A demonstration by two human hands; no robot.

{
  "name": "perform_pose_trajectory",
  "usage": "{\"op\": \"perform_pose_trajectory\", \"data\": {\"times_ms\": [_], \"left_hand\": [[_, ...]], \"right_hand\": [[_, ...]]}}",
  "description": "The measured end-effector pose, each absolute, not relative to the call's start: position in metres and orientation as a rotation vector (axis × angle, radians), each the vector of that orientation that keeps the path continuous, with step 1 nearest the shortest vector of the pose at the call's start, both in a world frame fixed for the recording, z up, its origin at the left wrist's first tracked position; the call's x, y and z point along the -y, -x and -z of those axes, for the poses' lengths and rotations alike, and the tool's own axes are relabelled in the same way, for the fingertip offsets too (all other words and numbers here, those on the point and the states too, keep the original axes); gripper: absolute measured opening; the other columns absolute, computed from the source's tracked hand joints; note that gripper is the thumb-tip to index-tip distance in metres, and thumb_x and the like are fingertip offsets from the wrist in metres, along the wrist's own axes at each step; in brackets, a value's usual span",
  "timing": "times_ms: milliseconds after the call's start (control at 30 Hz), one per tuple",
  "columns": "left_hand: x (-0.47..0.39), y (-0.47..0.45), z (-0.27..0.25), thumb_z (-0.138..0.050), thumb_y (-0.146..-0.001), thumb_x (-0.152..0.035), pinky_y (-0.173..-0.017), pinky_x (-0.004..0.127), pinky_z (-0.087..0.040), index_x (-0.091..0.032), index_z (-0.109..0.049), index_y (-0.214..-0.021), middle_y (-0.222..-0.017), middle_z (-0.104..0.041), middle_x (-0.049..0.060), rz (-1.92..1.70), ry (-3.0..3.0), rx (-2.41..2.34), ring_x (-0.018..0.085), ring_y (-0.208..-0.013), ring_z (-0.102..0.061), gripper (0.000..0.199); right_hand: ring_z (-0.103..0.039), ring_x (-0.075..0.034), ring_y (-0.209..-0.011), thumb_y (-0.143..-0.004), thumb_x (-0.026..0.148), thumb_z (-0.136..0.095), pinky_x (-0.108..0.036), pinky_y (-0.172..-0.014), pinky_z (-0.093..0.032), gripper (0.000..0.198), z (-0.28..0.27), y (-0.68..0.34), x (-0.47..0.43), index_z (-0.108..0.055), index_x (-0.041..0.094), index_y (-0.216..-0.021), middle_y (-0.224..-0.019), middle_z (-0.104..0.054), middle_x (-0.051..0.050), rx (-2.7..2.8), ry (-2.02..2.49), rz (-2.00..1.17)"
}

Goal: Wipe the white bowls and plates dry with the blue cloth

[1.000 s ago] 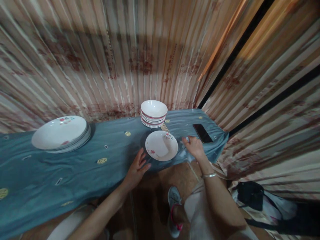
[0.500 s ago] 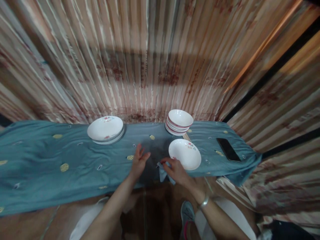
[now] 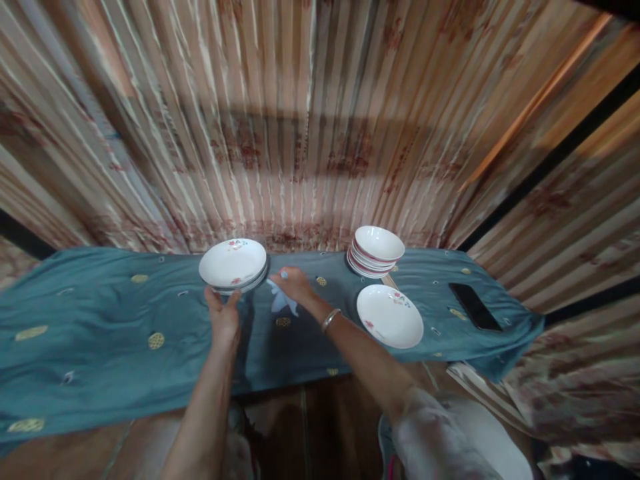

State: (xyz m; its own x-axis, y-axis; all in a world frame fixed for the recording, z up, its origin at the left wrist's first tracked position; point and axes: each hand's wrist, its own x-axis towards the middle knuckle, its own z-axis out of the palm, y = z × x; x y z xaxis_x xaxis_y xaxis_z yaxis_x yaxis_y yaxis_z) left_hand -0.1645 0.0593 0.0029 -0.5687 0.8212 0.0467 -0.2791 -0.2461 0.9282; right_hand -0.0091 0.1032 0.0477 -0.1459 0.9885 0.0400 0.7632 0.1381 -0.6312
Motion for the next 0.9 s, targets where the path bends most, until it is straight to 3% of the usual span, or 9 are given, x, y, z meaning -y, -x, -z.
{"op": "perform_pose_trajectory", "data": {"times_ms": [100, 200, 367, 533, 633, 767, 900], "left_hand": [[-0.066, 0.168, -0.001, -0.071, -0.065, -0.014, -0.117, 0.045, -0.028, -0.025, -0.051, -0.119, -0.139, -0.052, 0.008, -1.913, -0.623, -1.276, 0.023, -0.139, -0.042, 0.059], [-0.070, 0.166, -0.003, -0.069, -0.063, -0.013, -0.115, 0.046, -0.032, -0.025, -0.054, -0.111, -0.124, -0.061, 0.004, -1.893, -0.610, -1.229, 0.022, -0.128, -0.053, 0.051], [-0.070, 0.164, -0.007, -0.069, -0.063, -0.013, -0.112, 0.048, -0.035, -0.027, -0.056, -0.106, -0.119, -0.063, 0.001, -1.881, -0.577, -1.265, 0.021, -0.125, -0.055, 0.047], [-0.065, 0.164, -0.009, -0.075, -0.063, -0.015, -0.105, 0.048, -0.043, -0.032, -0.053, -0.119, -0.121, -0.062, 0.002, -1.844, -0.596, -1.272, 0.023, -0.119, -0.059, 0.063], [-0.061, 0.165, -0.009, -0.075, -0.064, -0.015, -0.104, 0.048, -0.045, -0.034, -0.052, -0.123, -0.123, -0.061, 0.002, -1.841, -0.607, -1.245, 0.023, -0.118, -0.061, 0.066], [-0.059, 0.167, -0.010, -0.076, -0.064, -0.014, -0.106, 0.049, -0.044, -0.033, -0.050, -0.125, -0.125, -0.061, 0.004, -1.839, -0.616, -1.191, 0.024, -0.119, -0.060, 0.068], [-0.060, 0.167, -0.011, -0.074, -0.067, -0.015, -0.109, 0.047, -0.041, -0.030, -0.049, -0.127, -0.130, -0.059, 0.006, -1.854, -0.598, -1.231, 0.025, -0.125, -0.057, 0.068]], "right_hand": [[-0.069, -0.019, -0.087, -0.090, 0.050, -0.056, -0.024, -0.071, -0.045, 0.038, -0.054, 0.030, -0.127, -0.074, 0.017, -0.086, -0.091, -0.076, -0.008, 1.982, 1.751, -0.626], [-0.069, -0.022, -0.094, -0.088, 0.056, -0.057, -0.026, -0.074, -0.047, 0.043, -0.055, 0.041, -0.140, -0.075, 0.017, -0.093, -0.100, -0.075, -0.011, 1.954, 1.819, -0.629], [-0.069, -0.023, -0.102, -0.089, 0.057, -0.056, -0.027, -0.082, -0.050, 0.045, -0.053, 0.047, -0.148, -0.075, 0.017, -0.101, -0.109, -0.075, -0.011, 1.962, 1.852, -0.693], [-0.068, -0.024, -0.106, -0.086, 0.058, -0.058, -0.029, -0.085, -0.052, 0.049, -0.056, 0.052, -0.153, -0.073, 0.017, -0.109, -0.114, -0.073, -0.010, 1.963, 1.892, -0.729], [-0.067, -0.025, -0.109, -0.083, 0.050, -0.064, -0.027, -0.086, -0.052, 0.044, -0.058, 0.054, -0.157, -0.072, 0.018, -0.113, -0.118, -0.072, -0.010, 2.000, 1.921, -0.736], [-0.068, -0.025, -0.107, -0.078, 0.037, -0.067, -0.025, -0.083, -0.052, 0.040, -0.056, 0.055, -0.162, -0.073, 0.018, -0.112, -0.116, -0.073, -0.010, 2.002, 1.931, -0.741], [-0.070, -0.025, -0.100, -0.076, 0.038, -0.067, -0.025, -0.077, -0.053, 0.035, -0.052, 0.055, -0.163, -0.076, 0.017, -0.102, -0.107, -0.075, -0.010, 1.959, 1.920, -0.760]]}}
